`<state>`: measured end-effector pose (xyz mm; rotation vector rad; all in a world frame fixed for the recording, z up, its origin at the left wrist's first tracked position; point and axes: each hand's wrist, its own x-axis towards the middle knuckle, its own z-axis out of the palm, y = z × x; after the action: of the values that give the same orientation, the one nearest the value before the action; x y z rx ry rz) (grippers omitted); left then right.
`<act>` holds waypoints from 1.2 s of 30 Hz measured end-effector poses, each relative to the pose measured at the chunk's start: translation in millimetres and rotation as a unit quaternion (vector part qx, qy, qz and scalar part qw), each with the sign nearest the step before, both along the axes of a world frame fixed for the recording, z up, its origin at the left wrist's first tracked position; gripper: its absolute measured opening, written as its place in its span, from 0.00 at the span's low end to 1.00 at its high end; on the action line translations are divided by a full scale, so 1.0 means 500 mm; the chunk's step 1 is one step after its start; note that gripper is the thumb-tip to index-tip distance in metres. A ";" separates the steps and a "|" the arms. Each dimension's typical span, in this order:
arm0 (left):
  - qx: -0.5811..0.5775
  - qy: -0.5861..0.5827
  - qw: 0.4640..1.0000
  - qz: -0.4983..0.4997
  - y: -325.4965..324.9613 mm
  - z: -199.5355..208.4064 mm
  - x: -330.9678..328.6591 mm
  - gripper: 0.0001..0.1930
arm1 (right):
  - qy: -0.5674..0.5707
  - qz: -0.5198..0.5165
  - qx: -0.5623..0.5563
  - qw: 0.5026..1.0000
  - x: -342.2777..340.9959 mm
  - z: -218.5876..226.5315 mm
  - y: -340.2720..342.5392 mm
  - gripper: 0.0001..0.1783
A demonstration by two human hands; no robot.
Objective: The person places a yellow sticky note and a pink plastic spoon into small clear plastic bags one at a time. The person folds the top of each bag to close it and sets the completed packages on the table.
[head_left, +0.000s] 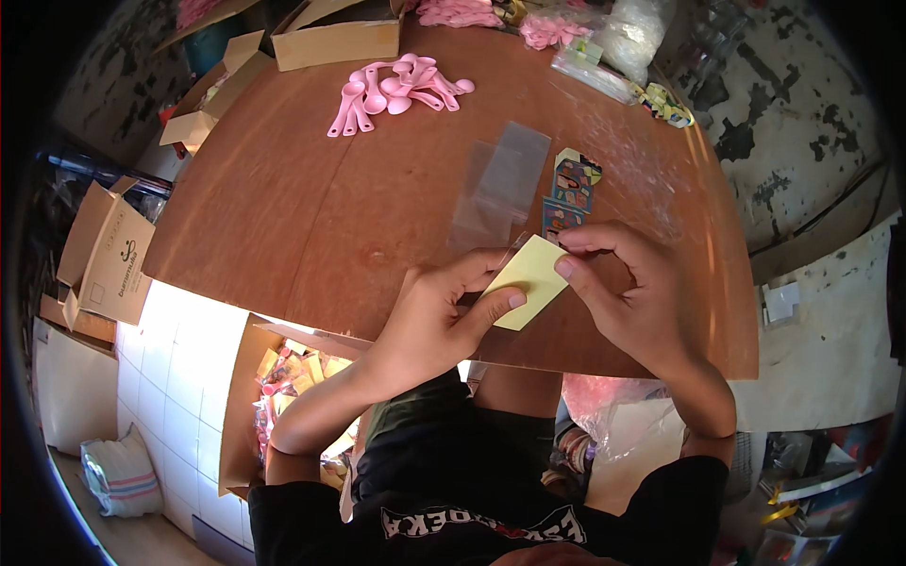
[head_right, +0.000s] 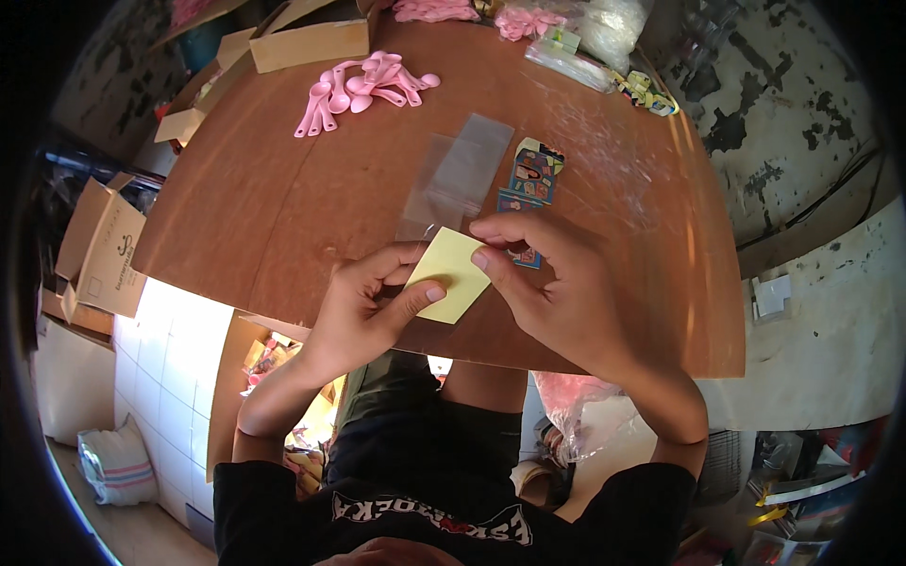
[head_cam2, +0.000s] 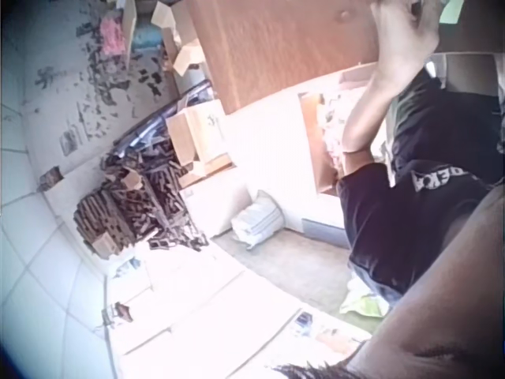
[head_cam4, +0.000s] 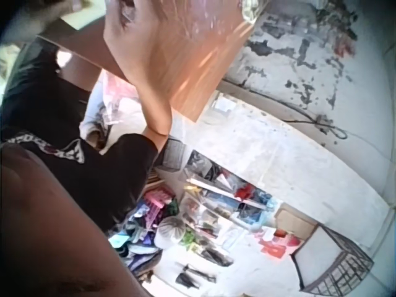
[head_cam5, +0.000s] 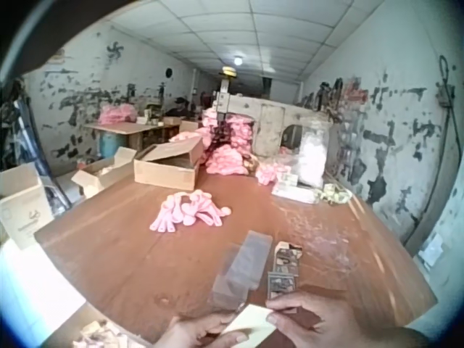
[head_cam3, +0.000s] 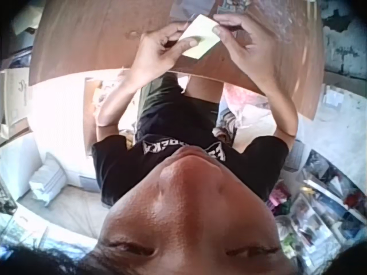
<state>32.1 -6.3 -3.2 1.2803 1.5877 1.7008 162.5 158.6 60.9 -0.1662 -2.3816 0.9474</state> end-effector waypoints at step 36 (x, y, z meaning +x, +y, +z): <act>0.138 0.198 0.963 0.124 -0.011 -0.020 0.013 0.14 | -0.260 0.154 0.001 0.953 -0.032 0.014 -0.023 0.10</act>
<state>38.8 -11.9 -13.1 1.7068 1.8457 1.9650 146.5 147.0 68.0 -0.0438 -2.9566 1.1534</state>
